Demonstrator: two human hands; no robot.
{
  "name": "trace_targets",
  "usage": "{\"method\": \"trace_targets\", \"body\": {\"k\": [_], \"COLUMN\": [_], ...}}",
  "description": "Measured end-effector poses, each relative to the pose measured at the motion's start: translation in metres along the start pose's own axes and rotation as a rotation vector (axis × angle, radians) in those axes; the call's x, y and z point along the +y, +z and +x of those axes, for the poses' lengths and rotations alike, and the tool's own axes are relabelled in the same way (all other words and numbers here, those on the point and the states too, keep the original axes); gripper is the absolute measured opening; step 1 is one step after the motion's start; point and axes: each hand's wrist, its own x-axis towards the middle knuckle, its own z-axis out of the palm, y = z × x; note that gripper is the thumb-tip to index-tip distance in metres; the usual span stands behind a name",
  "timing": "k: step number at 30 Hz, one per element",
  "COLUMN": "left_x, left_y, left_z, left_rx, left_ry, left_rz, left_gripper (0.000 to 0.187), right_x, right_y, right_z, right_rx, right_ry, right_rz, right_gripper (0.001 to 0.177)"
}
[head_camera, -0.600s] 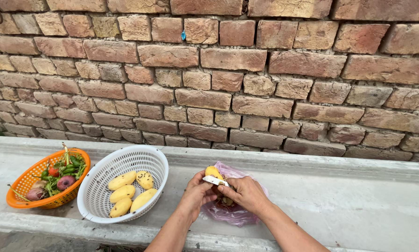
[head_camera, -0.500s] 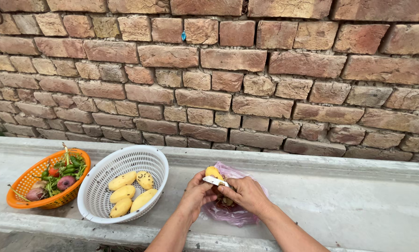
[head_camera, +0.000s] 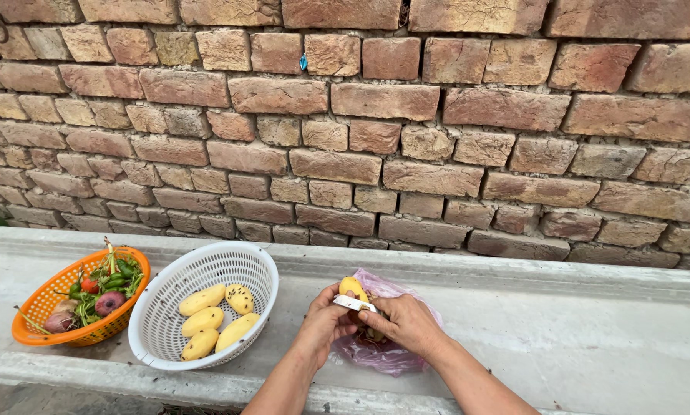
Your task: The person peels a potato with a knife over a plastic bag, places it into a strainer basket, and cuts the potatoes with the knife.
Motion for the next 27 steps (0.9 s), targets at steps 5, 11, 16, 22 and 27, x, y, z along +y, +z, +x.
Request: {"method": "trace_targets", "body": {"k": [5,11,16,22,27], "left_x": [0.002,0.001,-0.001,0.007,0.013], "left_y": [0.001,-0.009,-0.017,-0.017,-0.015], "left_z": [-0.002,0.007,0.009,0.003,-0.006], "left_rx": [-0.001,0.100,0.042,-0.019,-0.069], "left_ry": [-0.012,0.033,0.117,0.134,0.202], "left_rz": [0.004,-0.079,-0.221,-0.398,-0.390], "left_gripper": [0.040,0.037,0.035,0.032,0.035], "right_x": [0.007,0.023,0.035,0.042,0.027], "right_y": [0.004,0.013,0.016,0.008,0.002], "right_z": [0.001,0.004,0.010,0.011,0.007], "right_rx": [0.009,-0.062,0.035,0.346,0.392], "right_ry": [-0.042,-0.117,0.029,-0.081,0.022], "right_rz": [0.012,-0.074,0.053,0.091,0.046], "right_gripper": [0.045,0.046,0.046,0.055,0.052]}}
